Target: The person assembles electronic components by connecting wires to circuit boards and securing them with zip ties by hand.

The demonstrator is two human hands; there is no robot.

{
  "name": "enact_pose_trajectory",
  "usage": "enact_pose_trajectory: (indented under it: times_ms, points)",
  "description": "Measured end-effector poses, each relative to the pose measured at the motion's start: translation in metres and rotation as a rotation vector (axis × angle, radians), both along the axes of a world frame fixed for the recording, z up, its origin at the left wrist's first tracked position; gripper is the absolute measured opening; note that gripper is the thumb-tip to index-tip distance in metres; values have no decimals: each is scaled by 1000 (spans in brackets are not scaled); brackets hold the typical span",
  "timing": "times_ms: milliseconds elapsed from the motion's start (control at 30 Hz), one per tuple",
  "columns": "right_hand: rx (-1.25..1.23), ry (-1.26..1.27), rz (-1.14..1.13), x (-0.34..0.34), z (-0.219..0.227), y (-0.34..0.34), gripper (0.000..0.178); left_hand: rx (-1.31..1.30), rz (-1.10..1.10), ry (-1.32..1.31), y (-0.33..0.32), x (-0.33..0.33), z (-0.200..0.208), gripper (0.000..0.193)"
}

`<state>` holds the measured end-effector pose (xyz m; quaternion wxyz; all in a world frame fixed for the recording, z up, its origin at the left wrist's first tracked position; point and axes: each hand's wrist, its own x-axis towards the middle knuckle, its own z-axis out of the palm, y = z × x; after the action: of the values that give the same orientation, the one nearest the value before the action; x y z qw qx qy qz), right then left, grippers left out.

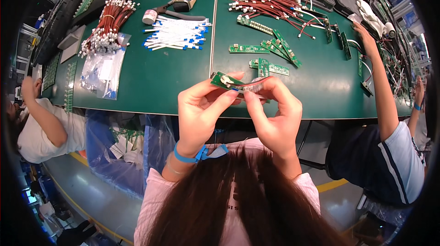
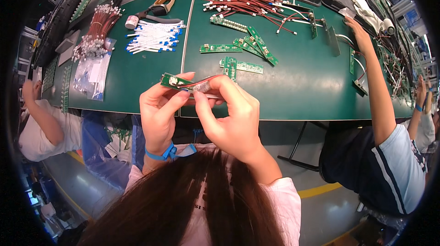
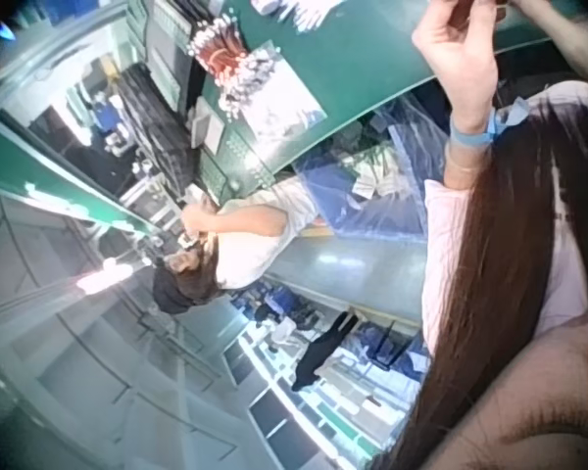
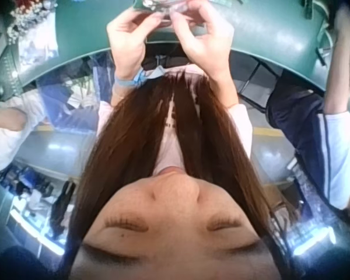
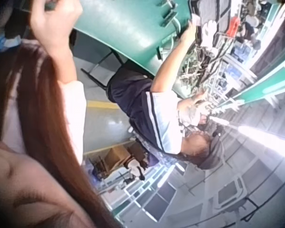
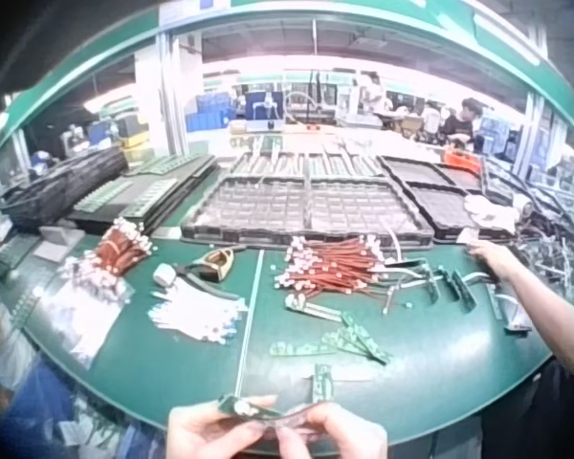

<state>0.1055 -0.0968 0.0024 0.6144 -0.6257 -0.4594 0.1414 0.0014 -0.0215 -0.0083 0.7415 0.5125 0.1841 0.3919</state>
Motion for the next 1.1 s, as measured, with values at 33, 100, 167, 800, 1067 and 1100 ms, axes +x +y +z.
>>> enact_pose_trajectory:
  times_ms: [33,100,167,800,1067,1100]
  points:
    - [3,-39,-45,2,5,0,10,-2,0,2,-1,4,5,20]
    - [12,-69,-69,0,3,2,10,-2,23,9,-3,4,7,20]
    - [30,-98,-54,-7,-6,7,10,19,92,34,-5,-5,2,19]
    - [-77,-276,-164,-7,11,-1,11,84,64,-3,-14,1,11,20]
    - [-52,-214,-169,-8,11,-1,9,116,82,-31,-17,2,10,20]
    - [-65,-175,-159,-8,12,-1,9,116,81,-31,-18,3,10,20]
